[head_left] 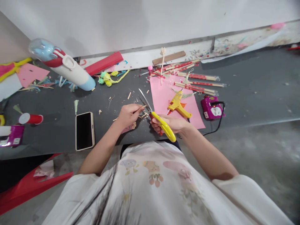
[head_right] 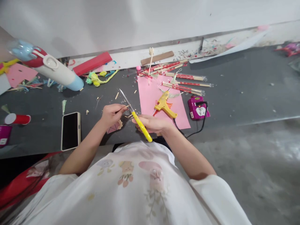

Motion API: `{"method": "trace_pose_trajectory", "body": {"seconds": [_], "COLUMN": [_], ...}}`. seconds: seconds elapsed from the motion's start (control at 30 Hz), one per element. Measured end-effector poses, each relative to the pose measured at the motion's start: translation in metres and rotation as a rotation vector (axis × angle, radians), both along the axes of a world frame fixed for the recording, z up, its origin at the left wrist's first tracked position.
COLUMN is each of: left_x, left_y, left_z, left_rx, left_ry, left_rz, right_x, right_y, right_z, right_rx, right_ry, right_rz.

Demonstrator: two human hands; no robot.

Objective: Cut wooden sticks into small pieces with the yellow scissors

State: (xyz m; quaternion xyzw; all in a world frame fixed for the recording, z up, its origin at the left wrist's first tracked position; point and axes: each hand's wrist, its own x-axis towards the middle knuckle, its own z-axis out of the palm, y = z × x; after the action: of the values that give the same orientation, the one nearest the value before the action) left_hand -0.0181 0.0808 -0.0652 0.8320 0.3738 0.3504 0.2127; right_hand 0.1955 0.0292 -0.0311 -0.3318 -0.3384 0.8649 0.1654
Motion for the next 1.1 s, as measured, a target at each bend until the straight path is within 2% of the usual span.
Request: {"method": "trace_pose_trajectory", "body": {"seconds": [0.23,0.4,0.53,0.63,0.77,0.93,1.1], "left_x": [0.003,0.002,-0.002,-0.005,-0.006,-0.007,-0.008], "left_y": [0.002,0.002,-0.005,-0.017,-0.033,-0.048,-0.056], "left_z": [-0.002,-0.001,0.008,0.022,0.043,0.062,0.072], "left_rx": [-0.073,-0.075,-0.051,-0.031,-0.051,-0.269,-0.417], "left_ry": [-0.074,-0.084,-0.019,0.012,-0.016,-0.064,-0.119], "left_rz": [0.000,-0.009,0.022,0.077,0.150,0.140,0.136], "right_x": [0.001,-0.001,-0.009,-0.013,-0.015,-0.012,-0.007], "right_y": [0.002,-0.001,-0.007,-0.013,-0.020,-0.026,-0.028], "right_z": [-0.002,0.001,0.014,0.027,0.042,0.052,0.058], "right_rx": [-0.042,0.020,0.223,0.486,0.711,0.896,0.938], "right_ry": [0.038,-0.040,-0.369,-0.530,-0.801,-0.826,-0.822], "right_rz": [0.008,0.011,-0.044,0.033,0.042,0.032,0.101]}}
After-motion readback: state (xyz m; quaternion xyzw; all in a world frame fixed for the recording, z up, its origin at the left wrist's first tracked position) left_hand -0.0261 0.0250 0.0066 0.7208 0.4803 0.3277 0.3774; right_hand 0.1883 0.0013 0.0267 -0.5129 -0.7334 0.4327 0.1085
